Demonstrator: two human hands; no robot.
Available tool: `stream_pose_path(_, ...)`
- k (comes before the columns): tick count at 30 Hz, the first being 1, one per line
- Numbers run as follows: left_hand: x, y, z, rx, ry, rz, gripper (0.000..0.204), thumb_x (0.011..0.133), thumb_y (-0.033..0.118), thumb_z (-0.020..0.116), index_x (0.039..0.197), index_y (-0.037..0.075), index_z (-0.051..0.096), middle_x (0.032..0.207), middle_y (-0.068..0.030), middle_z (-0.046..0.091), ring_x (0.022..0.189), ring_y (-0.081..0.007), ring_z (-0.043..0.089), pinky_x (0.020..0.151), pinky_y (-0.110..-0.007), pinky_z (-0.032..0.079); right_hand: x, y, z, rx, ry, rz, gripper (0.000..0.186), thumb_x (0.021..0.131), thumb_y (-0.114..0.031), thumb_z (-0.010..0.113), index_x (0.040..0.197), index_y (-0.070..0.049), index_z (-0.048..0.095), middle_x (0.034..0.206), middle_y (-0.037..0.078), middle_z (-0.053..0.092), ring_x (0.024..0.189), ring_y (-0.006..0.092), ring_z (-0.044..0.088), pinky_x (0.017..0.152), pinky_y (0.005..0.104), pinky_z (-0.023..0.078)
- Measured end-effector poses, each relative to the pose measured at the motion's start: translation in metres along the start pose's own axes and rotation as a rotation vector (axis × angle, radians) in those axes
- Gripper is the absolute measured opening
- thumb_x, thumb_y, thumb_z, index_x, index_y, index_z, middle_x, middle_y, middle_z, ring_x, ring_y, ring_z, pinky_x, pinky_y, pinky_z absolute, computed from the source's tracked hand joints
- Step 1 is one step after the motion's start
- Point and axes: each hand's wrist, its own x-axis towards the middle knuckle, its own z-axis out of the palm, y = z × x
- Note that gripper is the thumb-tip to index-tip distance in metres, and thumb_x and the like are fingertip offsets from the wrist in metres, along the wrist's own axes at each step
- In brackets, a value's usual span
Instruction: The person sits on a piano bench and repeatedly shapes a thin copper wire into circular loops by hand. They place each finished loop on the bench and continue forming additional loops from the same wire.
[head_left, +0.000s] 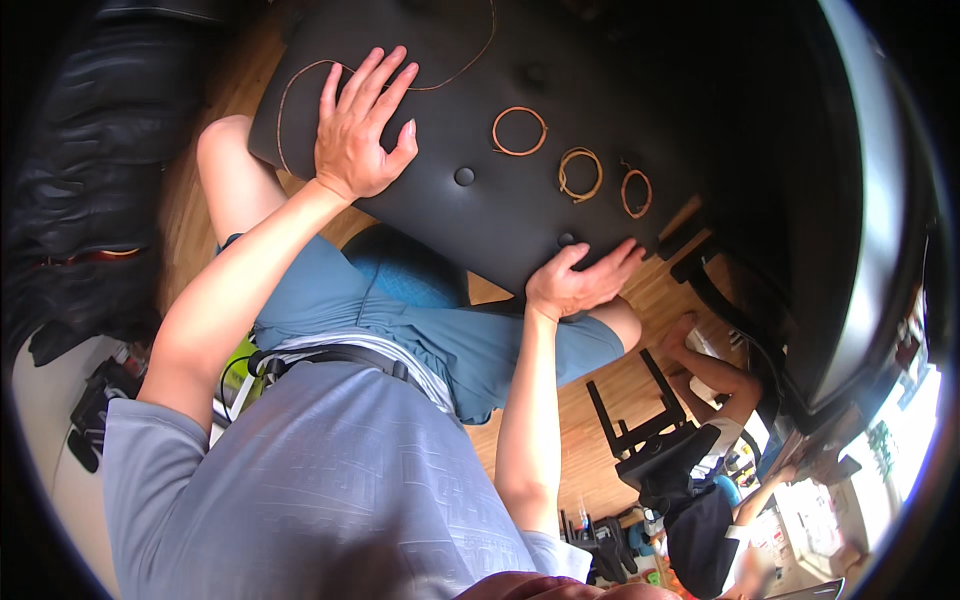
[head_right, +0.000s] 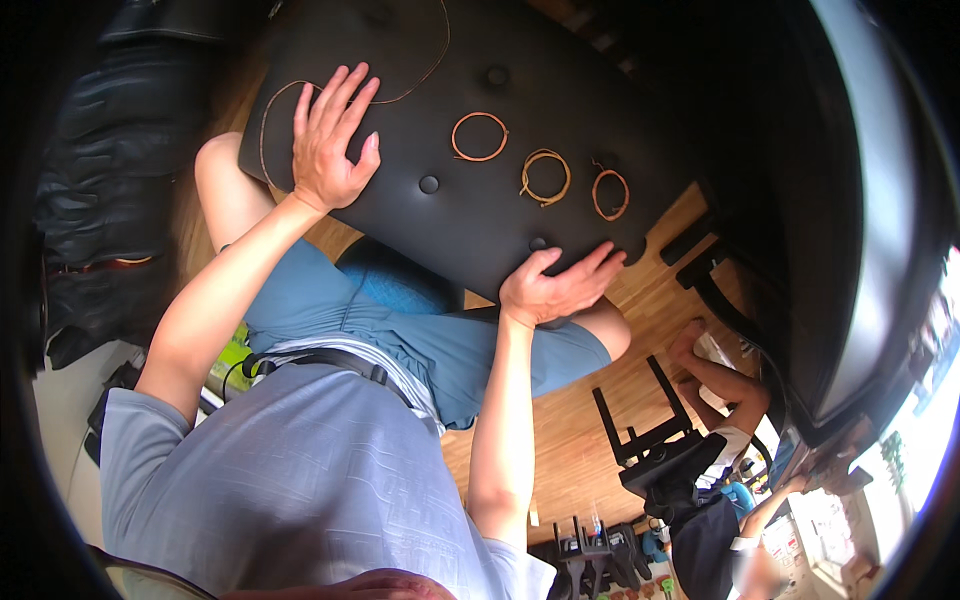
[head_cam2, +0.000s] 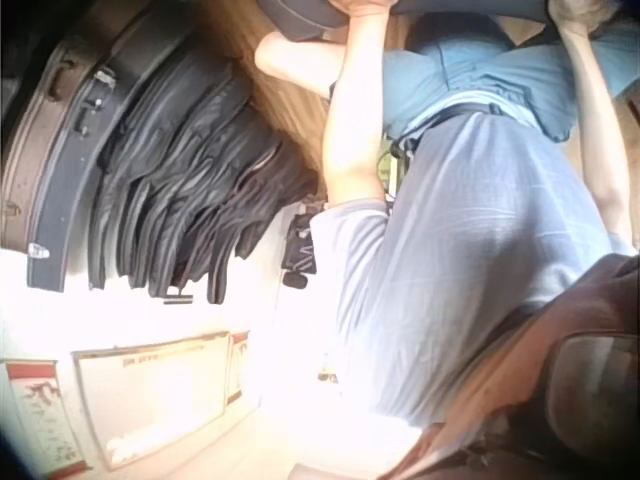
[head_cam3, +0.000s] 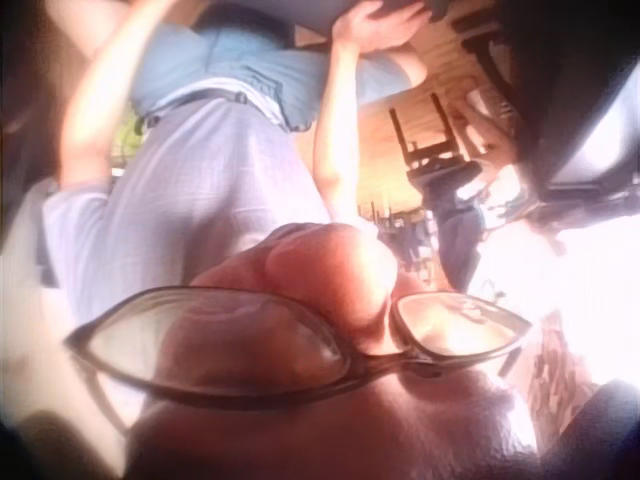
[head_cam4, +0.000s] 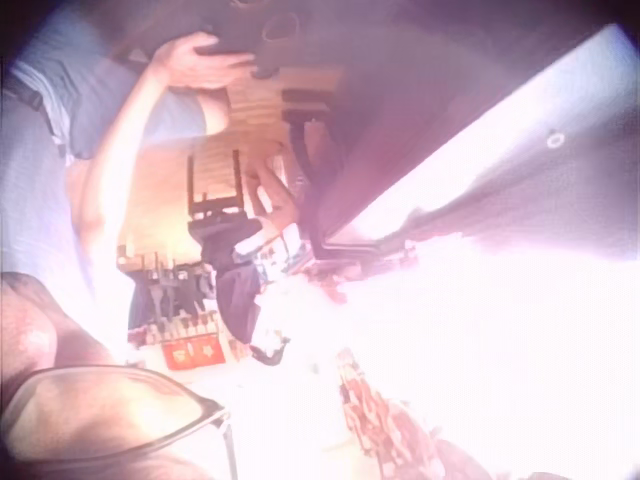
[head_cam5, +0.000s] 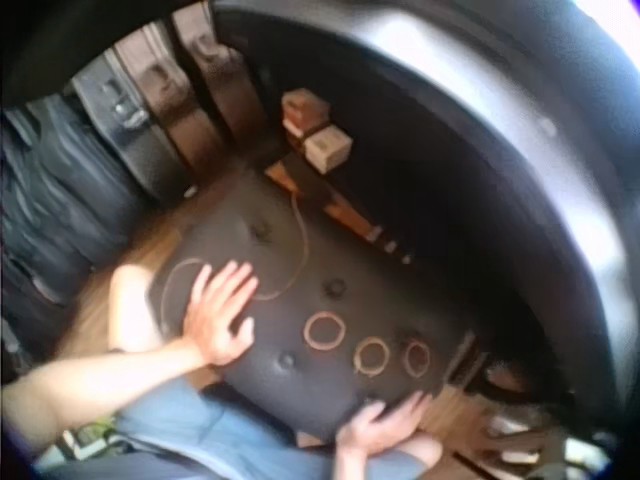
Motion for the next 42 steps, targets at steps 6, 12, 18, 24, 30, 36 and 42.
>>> stream_pose_path(6,0.001,0.001,0.001,0.016,0.036,0.013,0.059,0.091,0.029,0.057,0.147,0.013,0.049,0.156,-0.0061,0.044,0.146,-0.0271,0.036,0.122,-0.053,0.019,0.003,0.000,0.000,-0.008,0.031,-0.006,0.067,0.089,-0.025,0.058,0.150,-0.001,0.041,0.156,0.025,0.036,0.143,0.0413,0.036,0.115,0.0528,0.029)
stream_pose_path(12,0.001,-0.001,0.004,0.082,0.053,0.033,0.057,0.094,0.035,0.055,0.147,0.014,0.049,0.156,-0.0050,0.044,0.146,-0.0248,0.036,0.122,-0.053,0.020,0.005,0.001,-0.003,0.009,0.022,-0.015,0.066,0.092,-0.028,0.057,0.149,0.001,0.041,0.156,0.026,0.035,0.144,0.0408,0.033,0.117,0.0530,0.027)
stream_pose_path(18,-0.002,-0.003,0.002,0.118,0.015,0.059,0.064,0.097,0.049,0.055,0.149,0.011,0.047,0.159,-0.0076,0.040,0.148,-0.0264,0.034,0.122,-0.053,0.019,0.003,0.004,-0.010,-0.025,-0.060,-0.027,0.073,0.097,-0.041,0.055,0.153,0.001,0.034,0.159,0.028,0.029,0.148,0.0411,0.026,0.119,0.0551,0.024)
stream_pose_path(24,0.003,-0.009,-0.017,0.155,-0.134,0.175,0.081,0.095,0.060,0.055,0.156,0.010,0.035,0.162,-0.0097,0.033,0.150,-0.0289,0.029,0.122,-0.055,0.014,0.007,0.008,-0.029,-0.074,-0.178,-0.092,0.087,0.095,-0.054,0.057,0.154,0.002,0.029,0.160,0.029,0.026,0.149,0.0424,0.024,0.119,0.0545,0.022)
stream_pose_path(30,0.007,-0.010,-0.020,0.106,-0.150,0.173,0.079,0.094,0.061,0.055,0.153,0.011,0.040,0.161,-0.0082,0.035,0.149,-0.0275,0.030,0.123,-0.055,0.014,0.007,0.019,-0.025,-0.053,-0.152,-0.125,0.084,0.093,-0.050,0.060,0.154,0.000,0.030,0.160,0.027,0.026,0.148,0.0425,0.025,0.118,0.0537,0.024)
stream_pose_path(36,0.013,-0.007,-0.018,0.037,-0.141,0.153,0.066,0.090,0.036,0.062,0.149,0.011,0.047,0.158,-0.0093,0.041,0.147,-0.0296,0.035,0.121,-0.056,0.017,0.012,0.018,-0.021,-0.014,-0.131,-0.117,0.078,0.089,-0.036,0.063,0.153,0.000,0.034,0.159,0.026,0.029,0.146,0.0439,0.029,0.116,0.0538,0.026)
stream_pose_path(42,0.013,-0.011,-0.008,0.012,-0.143,0.141,0.068,0.084,0.032,0.061,0.147,0.009,0.050,0.156,-0.0123,0.044,0.146,-0.0320,0.038,0.121,-0.057,0.016,0.015,0.018,-0.018,0.034,-0.126,-0.126,0.077,0.084,-0.023,0.060,0.152,0.002,0.036,0.158,0.029,0.031,0.144,0.0464,0.032,0.116,0.0520,0.026)
